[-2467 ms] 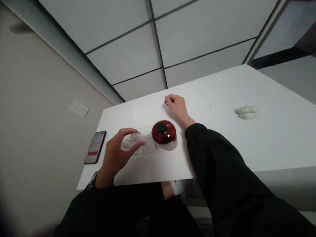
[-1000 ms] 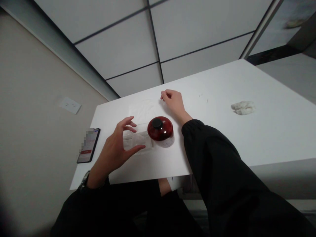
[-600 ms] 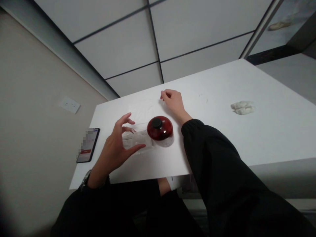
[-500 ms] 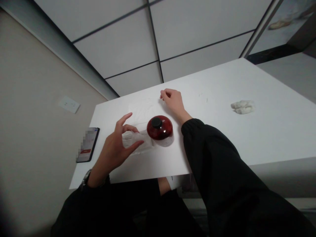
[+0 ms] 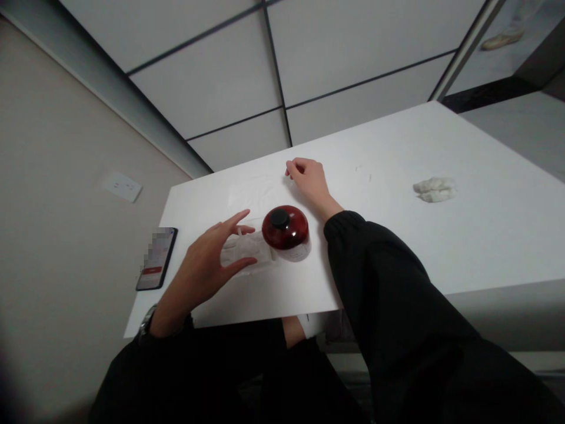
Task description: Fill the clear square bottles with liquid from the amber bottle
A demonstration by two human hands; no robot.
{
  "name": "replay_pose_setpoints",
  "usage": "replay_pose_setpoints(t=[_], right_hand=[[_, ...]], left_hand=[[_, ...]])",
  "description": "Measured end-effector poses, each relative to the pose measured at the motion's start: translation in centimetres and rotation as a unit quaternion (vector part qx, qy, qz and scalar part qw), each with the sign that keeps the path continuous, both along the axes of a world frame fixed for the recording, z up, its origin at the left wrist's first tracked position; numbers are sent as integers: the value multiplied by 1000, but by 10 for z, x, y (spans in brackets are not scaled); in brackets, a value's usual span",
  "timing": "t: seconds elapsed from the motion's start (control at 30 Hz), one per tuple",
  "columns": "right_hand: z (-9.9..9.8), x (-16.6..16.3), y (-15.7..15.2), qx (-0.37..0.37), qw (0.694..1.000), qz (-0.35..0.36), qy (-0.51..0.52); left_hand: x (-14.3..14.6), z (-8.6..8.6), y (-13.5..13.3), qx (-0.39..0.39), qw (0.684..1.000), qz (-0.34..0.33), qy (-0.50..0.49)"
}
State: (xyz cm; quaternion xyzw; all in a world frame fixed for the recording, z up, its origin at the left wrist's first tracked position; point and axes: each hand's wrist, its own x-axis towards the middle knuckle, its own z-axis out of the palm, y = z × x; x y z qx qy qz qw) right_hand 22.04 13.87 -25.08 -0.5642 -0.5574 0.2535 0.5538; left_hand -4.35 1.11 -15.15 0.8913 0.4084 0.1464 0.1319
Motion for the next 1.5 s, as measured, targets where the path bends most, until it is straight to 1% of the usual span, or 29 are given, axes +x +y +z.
replay_pose_setpoints(t=[0.27, 0.33, 0.47, 0.5, 0.53, 0.63, 0.7, 0.77, 0.83, 0.9, 0.93, 1.07, 1.1, 1.13, 1.27, 1.33, 1.4, 1.43, 1.5], right_hand=[[-5, 0, 3, 10, 1000, 1, 7], [-6, 0, 3, 13, 1000, 2, 6], [-5, 0, 3, 11, 1000, 1, 6], [-4, 0, 3, 8, 1000, 0, 6], [-4, 0, 3, 6, 1000, -1, 5], [-2, 0, 2, 4, 1000, 0, 3], [-1, 0, 1, 5, 1000, 1, 1], [-1, 0, 1, 4, 1000, 3, 0], [-1, 0, 1, 5, 1000, 7, 3], [-3, 0, 1, 8, 1000, 11, 5], [-3, 0, 1, 10, 1000, 13, 5], [-5, 1, 2, 10, 1000, 11, -2], [-5, 1, 3, 9, 1000, 9, -6], [-5, 1, 3, 8, 1000, 7, -9], [-4, 1, 2, 9, 1000, 9, -18], [-3, 1, 2, 9, 1000, 9, -17], [-3, 1, 2, 6, 1000, 10, -16], [-4, 1, 2, 4, 1000, 11, -15], [-4, 1, 2, 0, 1000, 12, -14]], left_hand=[[-10, 6, 0, -27, 999, -46, 0], [-7, 6, 0, -22, 999, -38, -1], [0, 4, -1, -6, 1000, 22, -9], [1, 5, -1, -7, 999, 28, -12], [1, 5, -1, -13, 999, 26, -15], [-1, 8, -1, -36, 999, -6, -12], [-2, 8, -2, -37, 999, -10, -8], [0, 6, -2, -29, 999, 18, -12], [3, 3, -2, -15, 998, 62, -16], [5, 3, -2, 2, 997, 79, -11], [5, 4, -2, 6, 998, 68, -8], [2, 12, -3, -7, 999, -43, 3], [2, 13, -4, -6, 998, -60, 12], [1, 13, -4, 0, 998, -65, 23], [2, 9, -5, 44, 998, -30, 34], [2, 8, -5, 54, 997, -47, 37], [3, 8, -5, 45, 995, -74, 43], [3, 8, -5, 41, 995, -77, 42], [5, 7, -4, 46, 997, -43, 33]])
